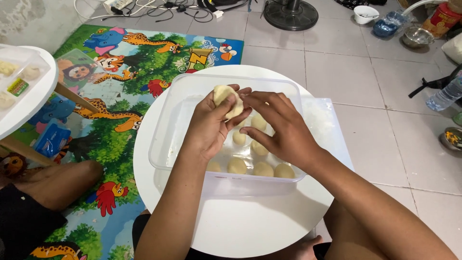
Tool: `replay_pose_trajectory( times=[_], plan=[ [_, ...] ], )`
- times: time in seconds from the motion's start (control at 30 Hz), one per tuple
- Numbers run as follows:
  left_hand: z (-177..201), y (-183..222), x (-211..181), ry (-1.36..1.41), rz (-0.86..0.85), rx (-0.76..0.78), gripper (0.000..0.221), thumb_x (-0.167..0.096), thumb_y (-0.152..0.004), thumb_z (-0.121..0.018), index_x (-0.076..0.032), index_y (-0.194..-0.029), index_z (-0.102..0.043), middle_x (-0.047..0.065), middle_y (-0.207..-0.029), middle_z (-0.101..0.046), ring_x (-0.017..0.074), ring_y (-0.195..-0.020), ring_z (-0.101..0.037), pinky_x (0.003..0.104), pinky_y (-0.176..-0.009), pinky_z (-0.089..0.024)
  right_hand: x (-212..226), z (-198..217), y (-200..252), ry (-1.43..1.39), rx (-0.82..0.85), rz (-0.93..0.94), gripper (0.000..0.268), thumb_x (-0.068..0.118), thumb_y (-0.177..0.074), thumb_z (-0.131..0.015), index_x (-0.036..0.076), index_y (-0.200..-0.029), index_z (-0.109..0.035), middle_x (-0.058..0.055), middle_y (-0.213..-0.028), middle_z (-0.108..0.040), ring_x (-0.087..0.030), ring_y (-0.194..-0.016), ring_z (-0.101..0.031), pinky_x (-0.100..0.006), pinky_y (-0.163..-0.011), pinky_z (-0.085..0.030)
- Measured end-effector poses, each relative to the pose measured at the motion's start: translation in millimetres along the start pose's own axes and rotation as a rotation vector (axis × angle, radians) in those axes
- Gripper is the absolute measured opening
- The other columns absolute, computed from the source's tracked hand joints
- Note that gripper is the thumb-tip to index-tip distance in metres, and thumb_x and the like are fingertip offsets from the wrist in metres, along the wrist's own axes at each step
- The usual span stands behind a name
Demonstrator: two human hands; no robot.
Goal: Shaping small pieces of dough into balls by rolling them between palms and placing them in a container.
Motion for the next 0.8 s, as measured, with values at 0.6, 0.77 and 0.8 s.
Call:
replay_pose_trajectory(
  times=[0.6, 0.77, 0.8],
  plan=[
    [-23, 13, 0, 0.030, 0.041, 0.263, 0.060, -0.025, -0.096, -0.060, -0.004, -0.148, -0.039, 0.023, -0.148, -0.052, 0.0330, -0.122, -0.061, 0.041, -0.092, -0.055, -27, -5, 21, 0.151, -0.137, 0.103, 0.017, 0.012, -0.094, -0.077, 0.005, -0.110, -0.077, -0.010, -0.102, -0.068, -0.027, -0.087, -0.071, -0.038, -0.075, -0.061],
    [-40, 21, 1, -0.037, -0.062, 0.303, 0.059, -0.010, -0.092, -0.060, 0.002, -0.147, -0.042, 0.015, -0.142, -0.053, 0.0260, -0.124, -0.056, 0.035, -0.100, -0.050, -23, 2, 16, 0.033, -0.180, -0.047, 0.014, 0.008, -0.095, -0.075, 0.003, -0.108, -0.074, -0.011, -0.088, -0.070, -0.029, -0.077, -0.073, -0.037, -0.068, -0.061],
    [-45, 28, -4, -0.133, -0.092, 0.288, 0.061, -0.008, -0.092, -0.060, 0.003, -0.148, -0.039, 0.014, -0.144, -0.050, 0.0234, -0.125, -0.053, 0.032, -0.103, -0.047, -25, 3, 15, -0.049, -0.194, -0.109, 0.016, 0.007, -0.094, -0.076, 0.005, -0.109, -0.073, -0.009, -0.083, -0.071, -0.027, -0.073, -0.074, -0.035, -0.066, -0.061]
  ],
)
Point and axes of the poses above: each hand's wrist, its own y-axis away from the middle knuckle, its own z-axis out of the back of the hand, x = y × z, the point moved 5 cm from there along -y, towards the middle knuckle
